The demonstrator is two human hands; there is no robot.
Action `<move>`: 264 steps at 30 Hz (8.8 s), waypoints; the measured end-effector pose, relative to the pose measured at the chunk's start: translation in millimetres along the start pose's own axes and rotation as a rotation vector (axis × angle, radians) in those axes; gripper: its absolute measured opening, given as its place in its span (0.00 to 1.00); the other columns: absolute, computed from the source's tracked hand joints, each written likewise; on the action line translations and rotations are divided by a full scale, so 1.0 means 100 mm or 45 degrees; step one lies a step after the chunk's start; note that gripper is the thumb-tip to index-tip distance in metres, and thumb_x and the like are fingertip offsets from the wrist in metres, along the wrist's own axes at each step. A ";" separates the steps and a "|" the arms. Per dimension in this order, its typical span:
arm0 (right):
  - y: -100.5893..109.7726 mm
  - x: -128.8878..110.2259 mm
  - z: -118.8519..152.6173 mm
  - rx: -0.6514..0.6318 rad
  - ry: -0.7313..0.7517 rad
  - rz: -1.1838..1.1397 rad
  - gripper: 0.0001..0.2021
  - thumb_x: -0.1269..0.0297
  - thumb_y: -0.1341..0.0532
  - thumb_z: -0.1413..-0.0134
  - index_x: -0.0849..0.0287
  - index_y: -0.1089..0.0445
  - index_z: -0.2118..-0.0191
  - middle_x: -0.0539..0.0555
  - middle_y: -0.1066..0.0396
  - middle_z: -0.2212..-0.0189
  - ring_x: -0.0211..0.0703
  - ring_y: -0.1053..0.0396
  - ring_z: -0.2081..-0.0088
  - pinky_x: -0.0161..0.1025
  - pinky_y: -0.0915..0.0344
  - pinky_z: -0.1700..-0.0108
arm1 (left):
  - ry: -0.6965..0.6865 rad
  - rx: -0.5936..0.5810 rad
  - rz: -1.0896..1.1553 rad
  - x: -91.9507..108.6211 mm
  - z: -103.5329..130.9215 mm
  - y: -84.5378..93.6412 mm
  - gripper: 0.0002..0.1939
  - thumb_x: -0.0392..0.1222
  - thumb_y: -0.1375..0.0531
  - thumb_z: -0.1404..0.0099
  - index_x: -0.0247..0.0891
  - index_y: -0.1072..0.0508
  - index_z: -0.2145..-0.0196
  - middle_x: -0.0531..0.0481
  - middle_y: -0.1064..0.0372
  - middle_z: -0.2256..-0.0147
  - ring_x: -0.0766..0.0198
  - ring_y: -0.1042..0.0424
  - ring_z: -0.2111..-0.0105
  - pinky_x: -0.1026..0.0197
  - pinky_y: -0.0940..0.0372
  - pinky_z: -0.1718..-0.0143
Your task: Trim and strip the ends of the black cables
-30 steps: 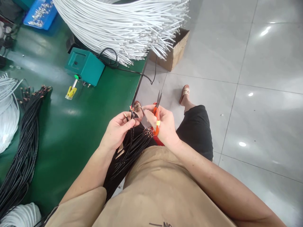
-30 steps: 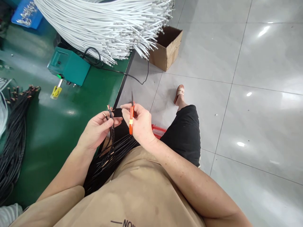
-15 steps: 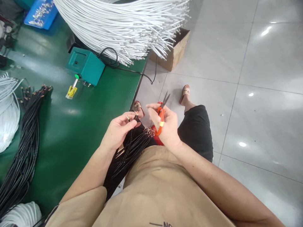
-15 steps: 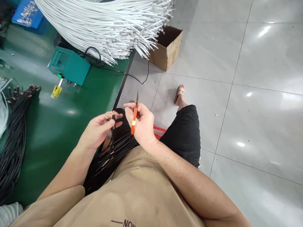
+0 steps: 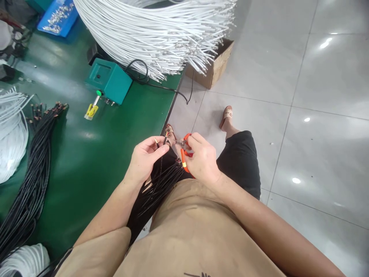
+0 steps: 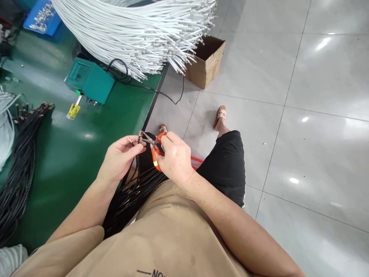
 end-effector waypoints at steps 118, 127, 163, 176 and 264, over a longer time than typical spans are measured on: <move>-0.08 0.06 0.04 -0.206 0.212 0.594 0.11 0.63 0.44 0.45 0.62 0.27 0.71 0.53 0.33 0.76 0.38 0.40 0.75 0.38 0.53 0.73 | -0.112 -0.098 -0.123 0.09 0.05 -0.03 0.19 0.34 0.32 0.50 0.42 0.20 0.58 0.53 0.36 0.69 0.67 0.30 0.67 0.62 0.28 0.63; -0.03 0.00 0.04 -0.225 0.331 0.741 0.11 0.67 0.45 0.44 0.63 0.27 0.71 0.55 0.33 0.76 0.40 0.40 0.76 0.39 0.56 0.74 | -0.238 -0.096 -0.298 0.14 0.07 -0.02 0.18 0.33 0.34 0.47 0.45 0.20 0.58 0.54 0.35 0.69 0.68 0.31 0.66 0.63 0.31 0.58; -0.04 0.14 0.03 -0.175 0.179 0.483 0.09 0.64 0.42 0.47 0.62 0.31 0.74 0.50 0.35 0.76 0.34 0.45 0.76 0.34 0.53 0.74 | 0.194 -0.193 0.137 0.04 0.07 -0.05 0.16 0.40 0.33 0.44 0.44 0.22 0.56 0.53 0.29 0.69 0.62 0.24 0.62 0.65 0.27 0.68; -0.08 0.10 0.02 -0.248 0.335 0.770 0.09 0.65 0.44 0.45 0.62 0.29 0.71 0.53 0.32 0.75 0.38 0.40 0.76 0.38 0.55 0.73 | 0.142 -0.252 0.042 0.01 0.06 -0.04 0.17 0.41 0.36 0.41 0.41 0.24 0.53 0.49 0.25 0.67 0.61 0.24 0.61 0.64 0.28 0.67; -1.62 -0.95 -1.22 -0.721 0.651 -0.124 0.11 0.72 0.47 0.41 0.57 0.28 0.66 0.53 0.31 0.68 0.39 0.32 0.66 0.36 0.34 0.62 | 0.109 1.003 0.341 1.09 -2.59 3.25 0.23 0.35 0.35 0.44 0.40 0.36 0.51 0.42 0.28 0.57 0.57 0.28 0.55 0.50 0.36 0.52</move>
Point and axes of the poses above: each hand's wrist, its own z-axis away from the middle knuckle, its own y-axis out of the back of the hand, x = y × z, the point moved 5 cm from there along -z, towards the middle knuckle
